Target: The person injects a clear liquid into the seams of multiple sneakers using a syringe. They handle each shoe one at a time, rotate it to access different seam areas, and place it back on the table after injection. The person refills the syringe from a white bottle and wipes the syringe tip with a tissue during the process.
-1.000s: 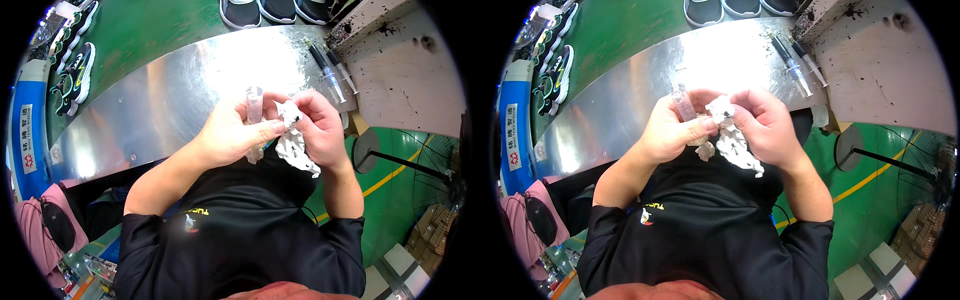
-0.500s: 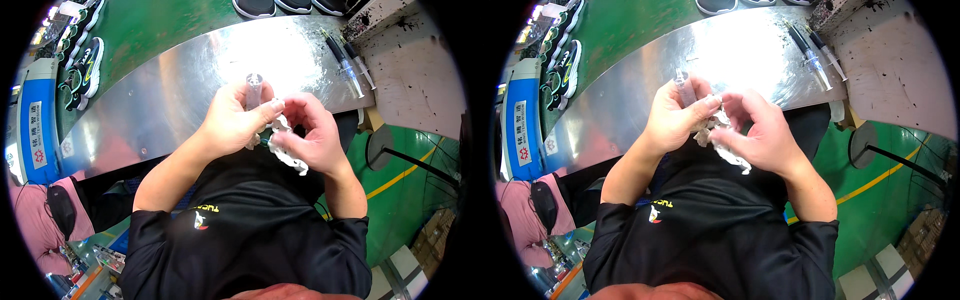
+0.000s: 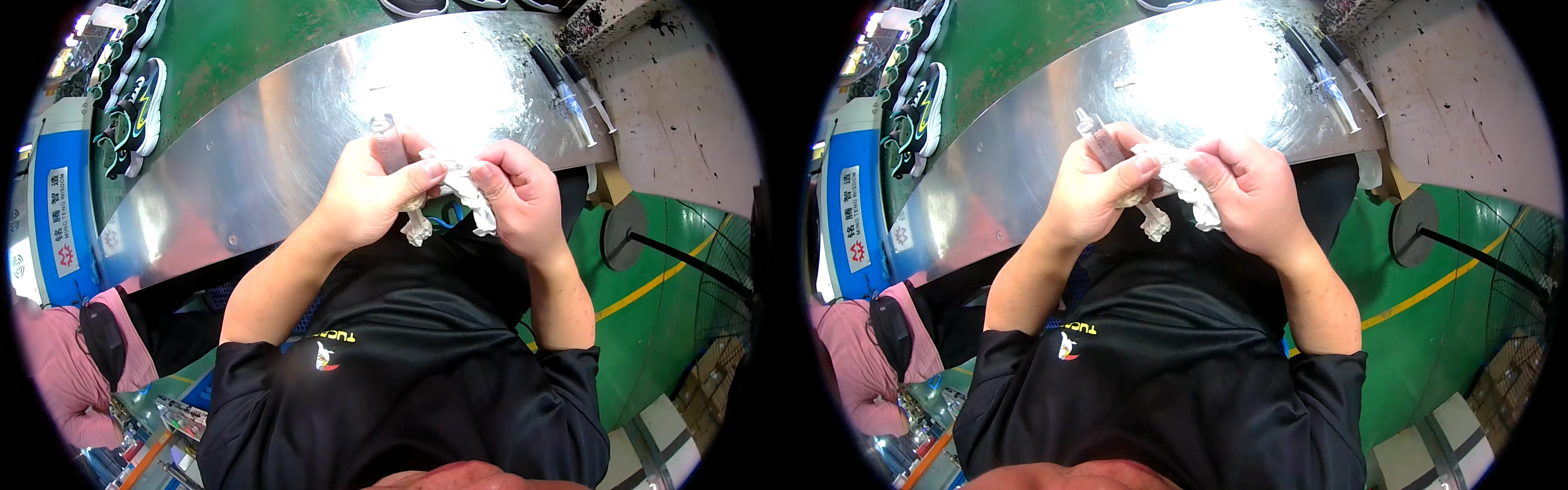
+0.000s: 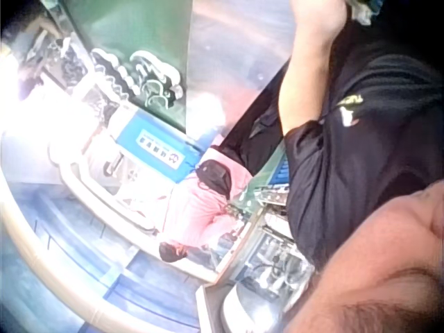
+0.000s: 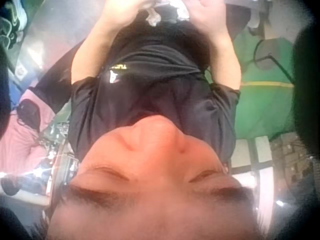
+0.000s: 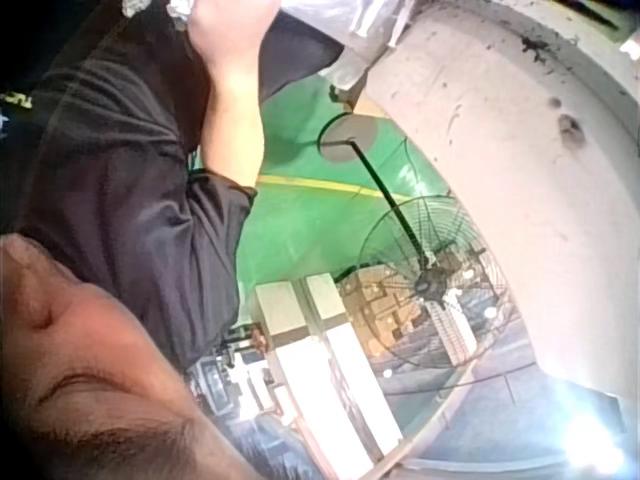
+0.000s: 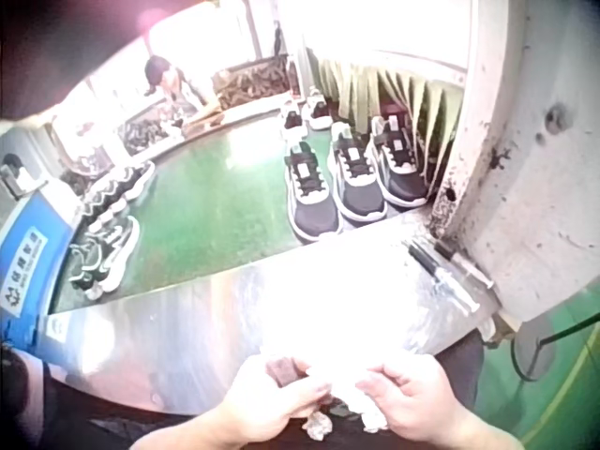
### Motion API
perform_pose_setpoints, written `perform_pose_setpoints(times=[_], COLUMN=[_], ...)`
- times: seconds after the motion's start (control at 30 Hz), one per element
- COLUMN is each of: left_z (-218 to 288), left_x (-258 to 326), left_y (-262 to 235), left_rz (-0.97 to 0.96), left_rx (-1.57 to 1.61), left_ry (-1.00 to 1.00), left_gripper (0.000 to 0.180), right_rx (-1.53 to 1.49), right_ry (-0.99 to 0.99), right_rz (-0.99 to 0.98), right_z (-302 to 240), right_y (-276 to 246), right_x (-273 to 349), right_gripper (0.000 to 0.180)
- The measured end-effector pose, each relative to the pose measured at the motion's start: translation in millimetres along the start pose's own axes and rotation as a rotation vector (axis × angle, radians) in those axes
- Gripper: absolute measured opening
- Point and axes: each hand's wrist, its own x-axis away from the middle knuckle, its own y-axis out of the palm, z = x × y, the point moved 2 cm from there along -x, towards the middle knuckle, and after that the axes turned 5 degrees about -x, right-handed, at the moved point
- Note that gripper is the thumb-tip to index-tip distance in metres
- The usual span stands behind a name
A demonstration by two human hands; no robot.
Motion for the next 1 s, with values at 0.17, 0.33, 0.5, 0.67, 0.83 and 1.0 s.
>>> perform_pose_setpoints(times=[0.17,0.33,0.5,0.67,0.83,1.0], left_z=[-3,0,-10,-25,-26,-21], left_x=[-1,8,35,36,33,33], left_y=[-2,-6,8,21,20,22], left_rz=[0.015,0.047,-0.155,-0.224,-0.236,-0.201], left_rx=[0.025,-0.136,-0.06,-0.043,-0.064,-0.202], left_ry=[0.025,-0.044,-0.12,-0.082,-0.137,-0.1], left_gripper=[0.013,0.015,0.039,0.024,0.027,0.027], right_rx=[-0.164,0.104,0.418,0.463,0.449,0.232], right_ry=[0.072,-0.023,-0.226,-0.438,-0.632,-0.516], right_rz=[0.019,0.134,0.154,0.101,0.012,-0.146], right_z=[3,9,-5,-24,-29,-24], right_y=[-3,-18,-18,-11,-8,-14], right_x=[2,1,1,6,14,16], right_gripper=[0.015,0.014,0.008,0.01,0.019,0.019])
